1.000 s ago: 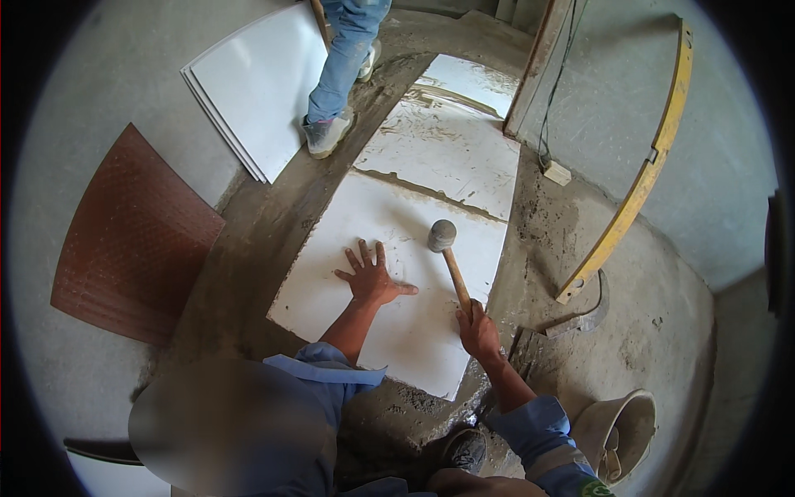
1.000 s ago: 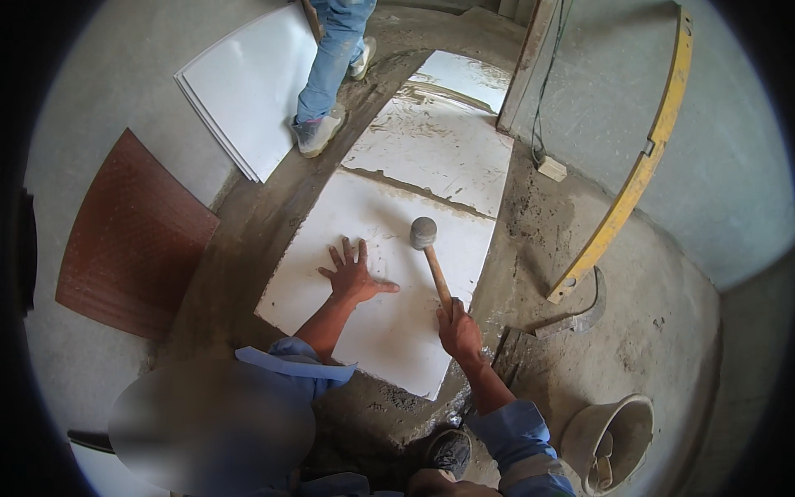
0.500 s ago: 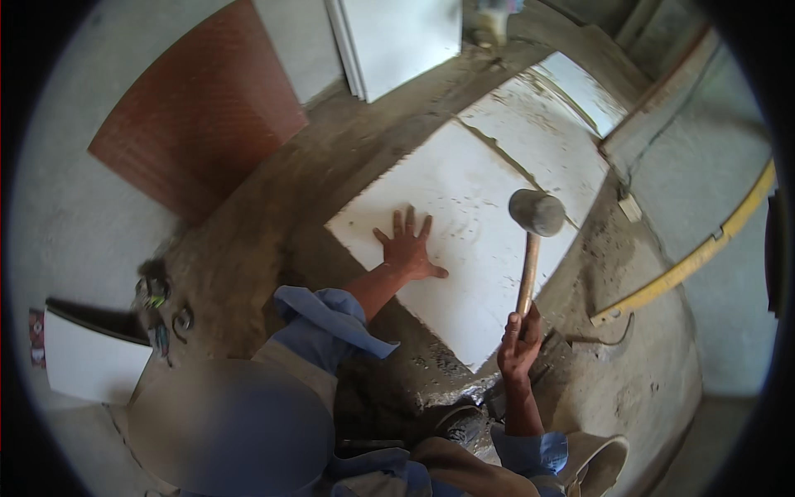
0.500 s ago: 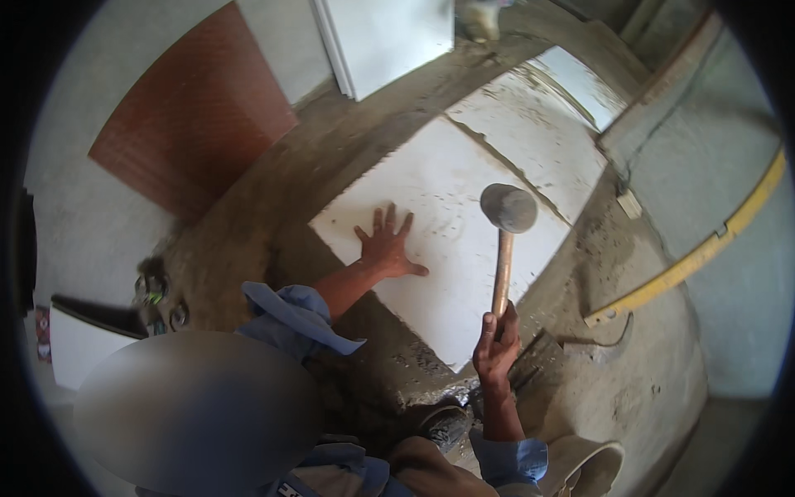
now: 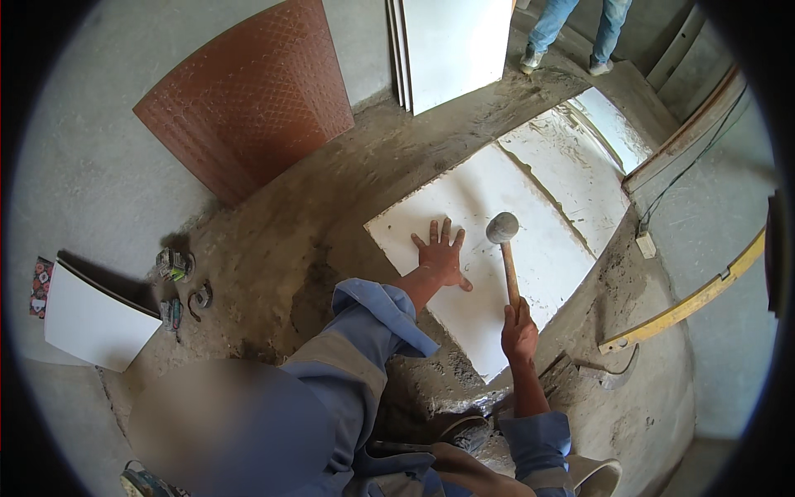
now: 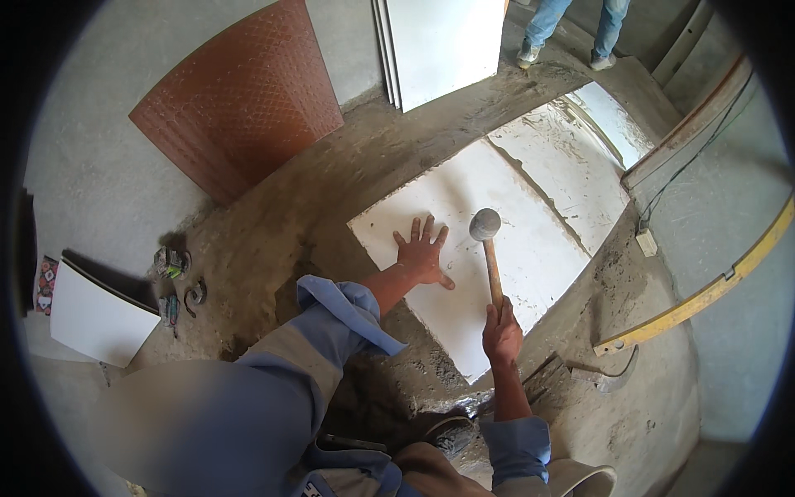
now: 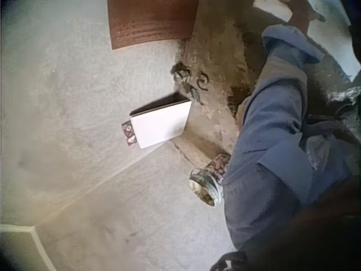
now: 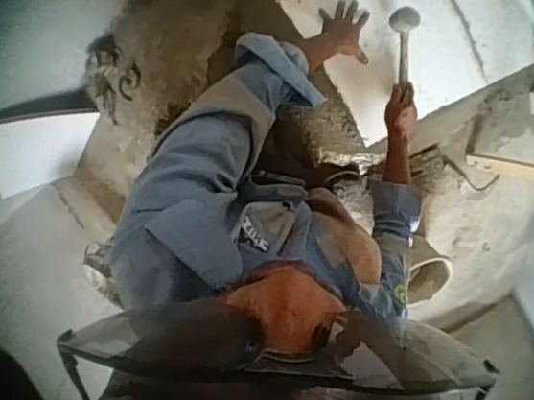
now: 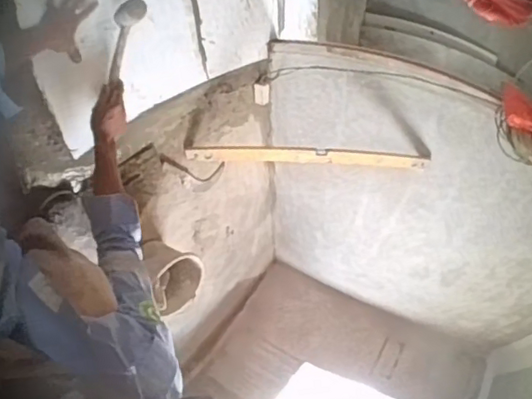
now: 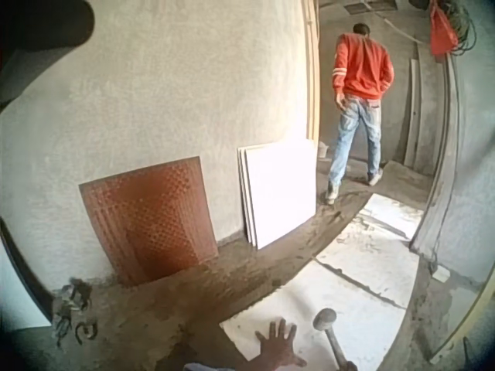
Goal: Installing floor tiles by placing them on a mortar bed and leveling them with a mallet and spirit level.
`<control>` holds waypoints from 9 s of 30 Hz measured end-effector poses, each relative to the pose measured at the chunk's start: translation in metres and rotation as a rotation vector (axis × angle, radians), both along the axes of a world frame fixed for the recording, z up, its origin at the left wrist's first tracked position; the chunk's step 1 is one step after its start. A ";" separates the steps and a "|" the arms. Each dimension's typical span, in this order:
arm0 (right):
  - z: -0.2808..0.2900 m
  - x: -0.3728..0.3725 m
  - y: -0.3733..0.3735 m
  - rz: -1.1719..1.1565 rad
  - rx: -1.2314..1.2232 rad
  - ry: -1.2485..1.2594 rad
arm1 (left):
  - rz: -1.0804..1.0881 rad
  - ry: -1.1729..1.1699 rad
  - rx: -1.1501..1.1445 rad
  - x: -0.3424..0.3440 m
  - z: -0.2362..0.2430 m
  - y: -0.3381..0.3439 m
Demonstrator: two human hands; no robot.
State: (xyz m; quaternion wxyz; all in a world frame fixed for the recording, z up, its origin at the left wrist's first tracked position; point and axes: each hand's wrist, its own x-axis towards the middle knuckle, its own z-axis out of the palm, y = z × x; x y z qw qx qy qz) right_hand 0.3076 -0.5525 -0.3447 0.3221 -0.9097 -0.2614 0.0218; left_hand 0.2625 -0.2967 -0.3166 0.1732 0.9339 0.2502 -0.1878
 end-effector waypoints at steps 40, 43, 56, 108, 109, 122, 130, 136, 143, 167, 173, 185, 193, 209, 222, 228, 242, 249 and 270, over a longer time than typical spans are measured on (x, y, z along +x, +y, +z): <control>0.010 0.012 -0.013 -0.147 0.348 -0.106 | 0.087 0.034 0.073 0.043 0.000 -0.021; 0.000 0.017 -0.013 -0.153 -0.061 0.150 | 0.092 0.029 0.068 0.044 -0.004 -0.020; 0.006 -0.015 -0.026 -0.157 0.031 0.169 | 0.104 -0.036 0.066 0.047 -0.006 -0.018; 0.031 -0.059 -0.052 -0.216 0.148 0.525 | 0.091 0.012 0.071 0.032 -0.015 -0.035; 0.035 -0.063 -0.054 -0.212 0.210 0.488 | 0.088 0.010 0.074 0.032 -0.015 -0.036; 0.012 -0.070 -0.073 -0.166 0.021 0.395 | 0.097 0.017 0.074 0.031 -0.020 -0.032; 0.035 -0.058 -0.089 -0.273 0.194 0.495 | 0.123 0.028 0.048 0.032 -0.012 -0.034; 0.006 -0.016 -0.105 -0.415 0.207 0.159 | 0.117 0.022 0.054 0.035 -0.017 -0.032; -0.011 0.010 -0.093 -0.457 0.050 0.267 | 0.111 0.040 0.071 0.035 -0.017 -0.032; 0.001 -0.006 -0.094 -0.458 0.126 0.306 | 0.123 -0.002 0.105 0.036 -0.018 -0.036; 0.027 -0.048 -0.098 -0.382 0.221 0.269 | 0.125 -0.044 0.100 0.038 -0.013 -0.042; 0.022 -0.063 -0.064 -0.057 0.333 -0.110 | -0.028 0.061 0.013 0.026 0.001 -0.011; -0.004 -0.047 -0.050 -0.095 0.047 0.164 | -0.021 0.074 0.001 0.035 0.006 -0.010; 0.016 -0.018 -0.017 -0.035 0.133 0.170 | -0.006 0.048 -0.012 0.025 0.009 -0.010; 0.002 -0.017 -0.072 -0.253 0.230 0.424 | -0.028 0.036 0.003 0.027 -0.010 0.003; 0.032 -0.049 -0.161 -0.720 0.553 0.440 | -0.036 0.047 0.006 0.031 -0.011 -0.003; 0.029 -0.030 -0.151 -0.579 0.455 0.291 | 0.078 -0.073 0.206 0.038 -0.033 -0.043; -0.002 0.004 -0.091 -0.267 -0.051 0.373 | 0.076 -0.188 0.214 0.034 -0.030 -0.048; -0.001 0.020 -0.114 -0.533 0.057 0.203 | 0.097 -0.173 0.176 0.078 -0.037 -0.058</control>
